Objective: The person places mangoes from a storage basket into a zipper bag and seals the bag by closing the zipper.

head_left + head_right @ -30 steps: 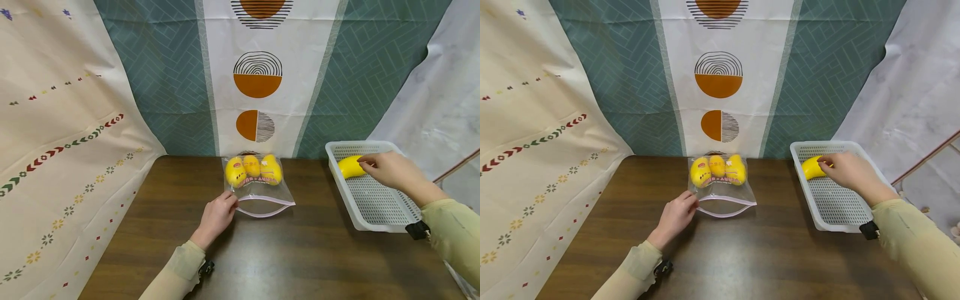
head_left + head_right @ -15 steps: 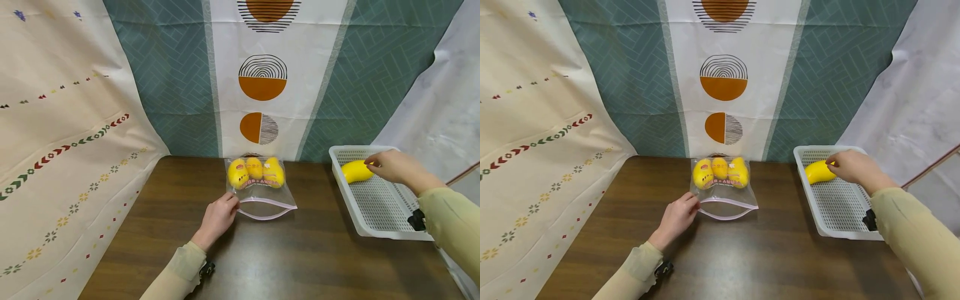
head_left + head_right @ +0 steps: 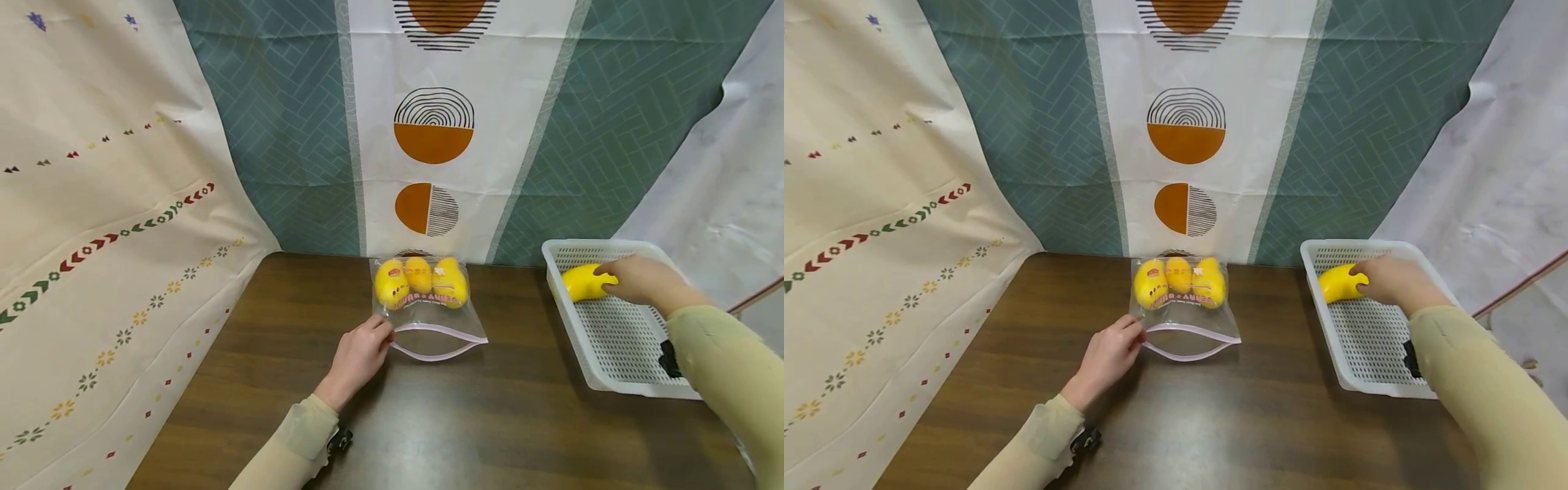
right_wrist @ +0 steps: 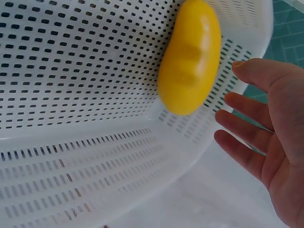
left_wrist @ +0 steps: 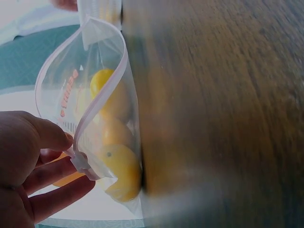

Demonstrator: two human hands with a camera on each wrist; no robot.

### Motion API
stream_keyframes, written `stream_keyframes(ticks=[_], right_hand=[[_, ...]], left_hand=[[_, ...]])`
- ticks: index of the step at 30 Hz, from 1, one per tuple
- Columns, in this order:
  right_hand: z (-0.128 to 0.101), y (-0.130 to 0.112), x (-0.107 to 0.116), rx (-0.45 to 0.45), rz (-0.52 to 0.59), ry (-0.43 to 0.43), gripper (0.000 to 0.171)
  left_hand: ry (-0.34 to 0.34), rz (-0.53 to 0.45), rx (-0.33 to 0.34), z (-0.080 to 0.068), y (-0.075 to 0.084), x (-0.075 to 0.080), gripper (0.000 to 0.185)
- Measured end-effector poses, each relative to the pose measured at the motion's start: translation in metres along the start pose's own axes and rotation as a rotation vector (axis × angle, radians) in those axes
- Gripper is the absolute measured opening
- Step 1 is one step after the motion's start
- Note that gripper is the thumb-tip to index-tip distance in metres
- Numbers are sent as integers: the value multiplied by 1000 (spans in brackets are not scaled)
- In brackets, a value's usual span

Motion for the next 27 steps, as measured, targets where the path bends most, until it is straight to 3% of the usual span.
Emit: stream_keyframes(ticks=[8,16,27], right_hand=[[17,4,-13,-17,17,-12,62],[27,-3,-22,-57,42,-83,82],[36,-4,-28,-54,13,-99,87]], left_hand=[[11,16,-4,2,1,1,24],[12,25,-7,2,1,-1,23],[16,27,-10,3,1,-1,22]])
Point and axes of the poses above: each hand's wrist, its own z-axis towards the middle knuckle, its own x-axis out of the back of the hand, y = z × x, the point moved 8 cm from there along z, towards the middle knuckle, and after that the axes turned 10 degrees about -y, right-handed, at the moved point
